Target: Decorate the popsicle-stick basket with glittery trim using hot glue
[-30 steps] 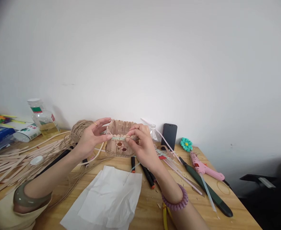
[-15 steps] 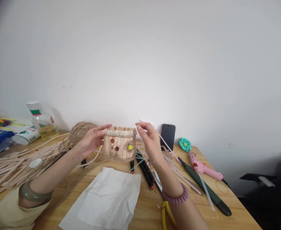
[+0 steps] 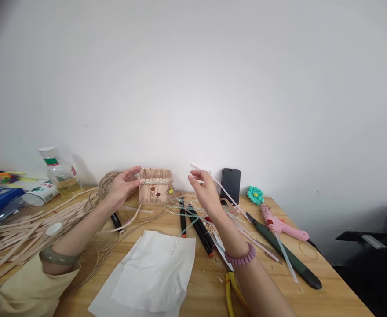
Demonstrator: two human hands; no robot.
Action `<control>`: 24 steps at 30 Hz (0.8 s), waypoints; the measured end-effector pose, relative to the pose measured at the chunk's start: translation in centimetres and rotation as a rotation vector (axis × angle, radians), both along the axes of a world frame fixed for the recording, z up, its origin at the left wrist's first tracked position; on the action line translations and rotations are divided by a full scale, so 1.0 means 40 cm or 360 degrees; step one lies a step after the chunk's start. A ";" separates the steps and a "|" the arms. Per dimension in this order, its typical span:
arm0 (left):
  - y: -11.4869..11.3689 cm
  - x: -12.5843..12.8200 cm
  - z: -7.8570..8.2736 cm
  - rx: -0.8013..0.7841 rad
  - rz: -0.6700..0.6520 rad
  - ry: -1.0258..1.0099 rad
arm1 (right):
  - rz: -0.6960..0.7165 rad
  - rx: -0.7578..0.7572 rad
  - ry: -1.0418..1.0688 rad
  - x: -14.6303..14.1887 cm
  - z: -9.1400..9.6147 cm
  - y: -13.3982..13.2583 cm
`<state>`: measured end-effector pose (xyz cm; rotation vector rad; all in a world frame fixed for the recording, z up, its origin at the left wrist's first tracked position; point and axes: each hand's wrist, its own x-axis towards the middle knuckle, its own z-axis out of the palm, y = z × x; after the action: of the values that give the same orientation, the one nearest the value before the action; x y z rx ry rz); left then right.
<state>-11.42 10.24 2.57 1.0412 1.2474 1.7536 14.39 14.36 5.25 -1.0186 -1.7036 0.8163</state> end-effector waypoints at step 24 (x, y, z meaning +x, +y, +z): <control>0.006 -0.044 -0.018 -0.0009 -0.0230 -0.0311 | 0.0053 0.0039 -0.0111 0.007 -0.013 0.006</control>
<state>-13.16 10.48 1.85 0.9092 1.0298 1.6949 14.66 14.61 4.72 -1.0149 -1.7895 0.7874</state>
